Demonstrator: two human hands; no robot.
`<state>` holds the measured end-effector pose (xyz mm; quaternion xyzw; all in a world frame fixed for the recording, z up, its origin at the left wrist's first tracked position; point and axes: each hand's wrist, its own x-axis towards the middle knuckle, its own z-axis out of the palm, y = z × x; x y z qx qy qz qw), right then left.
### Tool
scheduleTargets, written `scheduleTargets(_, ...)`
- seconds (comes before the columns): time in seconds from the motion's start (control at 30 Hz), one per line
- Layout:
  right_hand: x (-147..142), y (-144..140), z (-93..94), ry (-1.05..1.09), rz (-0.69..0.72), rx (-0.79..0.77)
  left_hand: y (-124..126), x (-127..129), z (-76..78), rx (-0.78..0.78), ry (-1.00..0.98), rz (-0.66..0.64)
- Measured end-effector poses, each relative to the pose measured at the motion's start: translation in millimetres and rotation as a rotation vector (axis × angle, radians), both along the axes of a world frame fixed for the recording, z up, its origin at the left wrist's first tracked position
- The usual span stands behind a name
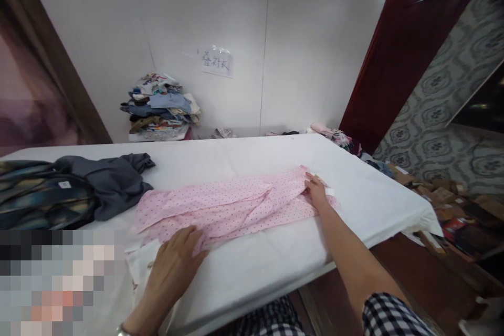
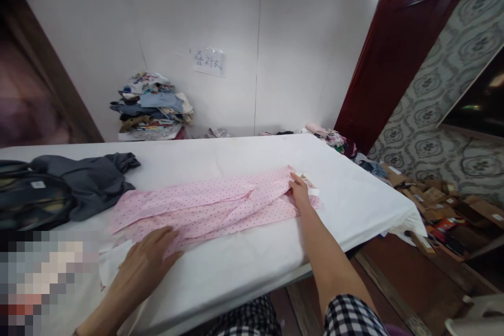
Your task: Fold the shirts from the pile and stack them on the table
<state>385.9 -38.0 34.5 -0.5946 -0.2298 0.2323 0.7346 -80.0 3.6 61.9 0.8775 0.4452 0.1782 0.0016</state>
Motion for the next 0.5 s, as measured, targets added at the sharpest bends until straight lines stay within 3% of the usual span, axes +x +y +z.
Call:
scheduleTargets(0.17,3,-1,-0.8,0.063,0.038,0.020,5,-11,-0.9,0.057,-0.015,0.003)
scheduleTargets(0.3,0,-3,2.6,0.094,0.055,0.038,4,-11,13.7,0.084,-0.248,-0.097)
scheduleTargets(0.37,-1,-3,3.7,0.103,0.062,0.045,-1,-9,28.6,-0.001,-0.360,-0.080)
scheduleTargets(0.5,-1,-5,4.2,0.107,0.078,0.059,-10,-6,55.9,-0.301,-0.525,0.104)
